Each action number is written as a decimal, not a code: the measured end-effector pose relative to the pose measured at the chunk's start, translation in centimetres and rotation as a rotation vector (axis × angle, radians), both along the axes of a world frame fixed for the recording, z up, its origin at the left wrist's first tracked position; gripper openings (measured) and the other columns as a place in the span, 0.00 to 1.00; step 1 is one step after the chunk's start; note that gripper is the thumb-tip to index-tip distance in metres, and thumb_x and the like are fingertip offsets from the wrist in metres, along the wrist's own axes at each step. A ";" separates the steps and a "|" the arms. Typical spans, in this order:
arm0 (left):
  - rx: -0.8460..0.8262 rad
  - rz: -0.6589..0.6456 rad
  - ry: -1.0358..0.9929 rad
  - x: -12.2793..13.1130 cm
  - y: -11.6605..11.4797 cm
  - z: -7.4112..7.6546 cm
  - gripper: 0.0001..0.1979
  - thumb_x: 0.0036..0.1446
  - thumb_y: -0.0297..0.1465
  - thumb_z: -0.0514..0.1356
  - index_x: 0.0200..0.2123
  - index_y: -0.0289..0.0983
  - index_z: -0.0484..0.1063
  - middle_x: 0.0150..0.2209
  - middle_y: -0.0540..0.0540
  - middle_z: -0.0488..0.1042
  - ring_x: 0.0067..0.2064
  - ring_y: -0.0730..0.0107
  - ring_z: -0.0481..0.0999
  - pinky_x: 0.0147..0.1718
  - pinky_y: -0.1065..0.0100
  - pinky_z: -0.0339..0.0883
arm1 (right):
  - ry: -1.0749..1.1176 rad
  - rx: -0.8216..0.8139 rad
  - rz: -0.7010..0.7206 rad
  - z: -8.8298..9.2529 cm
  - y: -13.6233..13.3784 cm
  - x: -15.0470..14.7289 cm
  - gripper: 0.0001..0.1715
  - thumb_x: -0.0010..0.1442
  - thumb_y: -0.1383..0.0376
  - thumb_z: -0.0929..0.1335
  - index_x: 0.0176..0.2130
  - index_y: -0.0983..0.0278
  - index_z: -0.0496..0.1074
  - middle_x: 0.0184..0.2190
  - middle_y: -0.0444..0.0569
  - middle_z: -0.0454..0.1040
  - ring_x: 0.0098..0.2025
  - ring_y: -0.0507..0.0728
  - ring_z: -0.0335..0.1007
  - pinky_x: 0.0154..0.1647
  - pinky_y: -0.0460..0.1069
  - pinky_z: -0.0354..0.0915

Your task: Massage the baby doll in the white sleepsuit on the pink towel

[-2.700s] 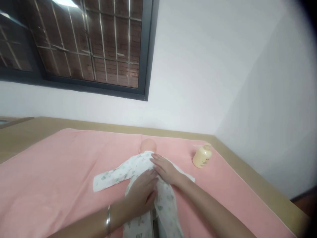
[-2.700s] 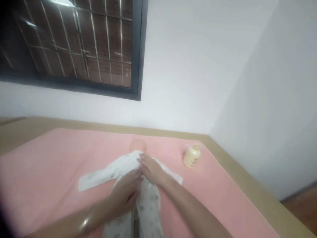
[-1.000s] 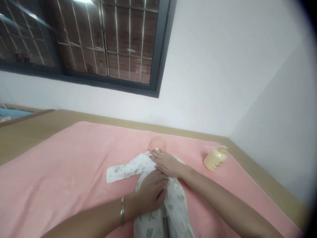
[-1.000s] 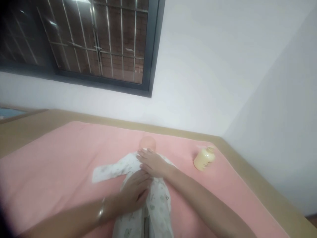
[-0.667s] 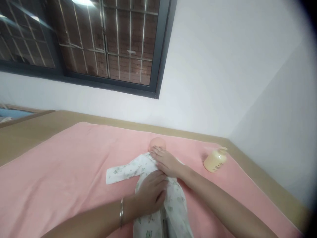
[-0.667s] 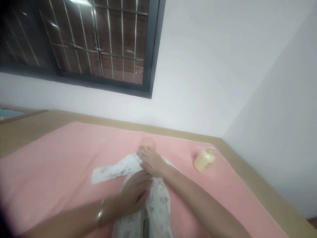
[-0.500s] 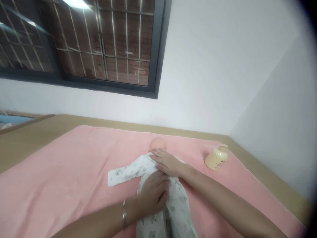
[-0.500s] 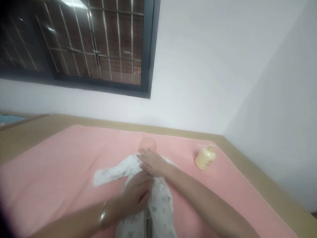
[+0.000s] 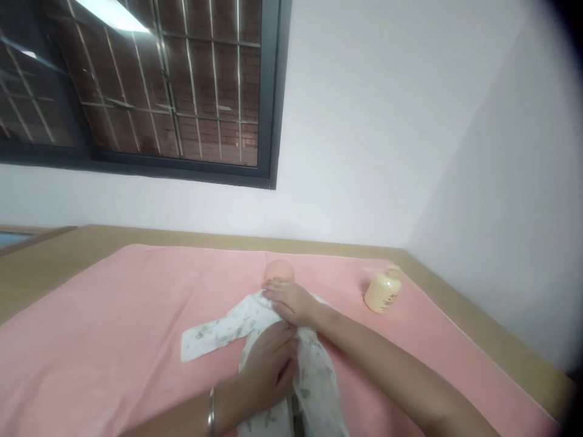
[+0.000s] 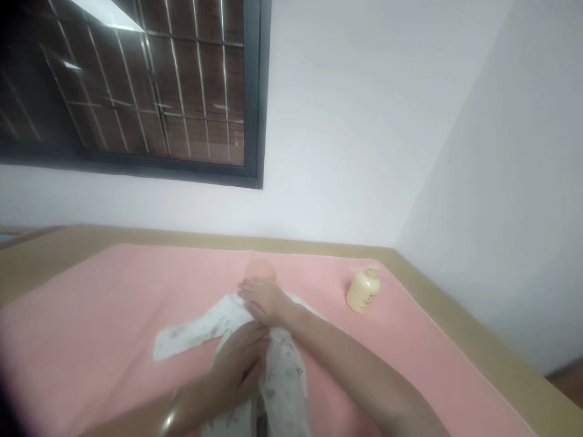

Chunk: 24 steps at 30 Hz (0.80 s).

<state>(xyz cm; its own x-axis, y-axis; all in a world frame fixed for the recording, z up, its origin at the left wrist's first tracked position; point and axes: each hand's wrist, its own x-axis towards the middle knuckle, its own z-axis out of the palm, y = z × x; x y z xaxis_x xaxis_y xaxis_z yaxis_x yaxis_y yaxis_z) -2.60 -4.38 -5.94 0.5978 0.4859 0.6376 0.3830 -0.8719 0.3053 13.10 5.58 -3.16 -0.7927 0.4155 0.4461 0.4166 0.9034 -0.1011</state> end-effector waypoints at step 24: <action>-0.184 0.050 0.086 2.6 1.6 4.3 0.13 0.51 0.26 0.55 0.39 0.43 0.74 0.38 0.43 0.76 0.43 0.55 0.75 0.44 0.56 0.67 | -0.084 -0.126 -0.138 3.0 -6.3 7.8 0.23 0.70 0.59 0.55 0.59 0.62 0.64 0.61 0.48 0.62 0.64 0.54 0.53 0.64 0.50 0.50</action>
<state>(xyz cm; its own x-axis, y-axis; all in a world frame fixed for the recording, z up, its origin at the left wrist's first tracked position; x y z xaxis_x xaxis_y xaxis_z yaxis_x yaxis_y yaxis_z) 0.04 -2.81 -1.68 0.6184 0.6199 0.4830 0.4562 -0.7836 0.4217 20.88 -0.76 -0.20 -0.7564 0.5712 0.3186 0.5473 0.8195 -0.1699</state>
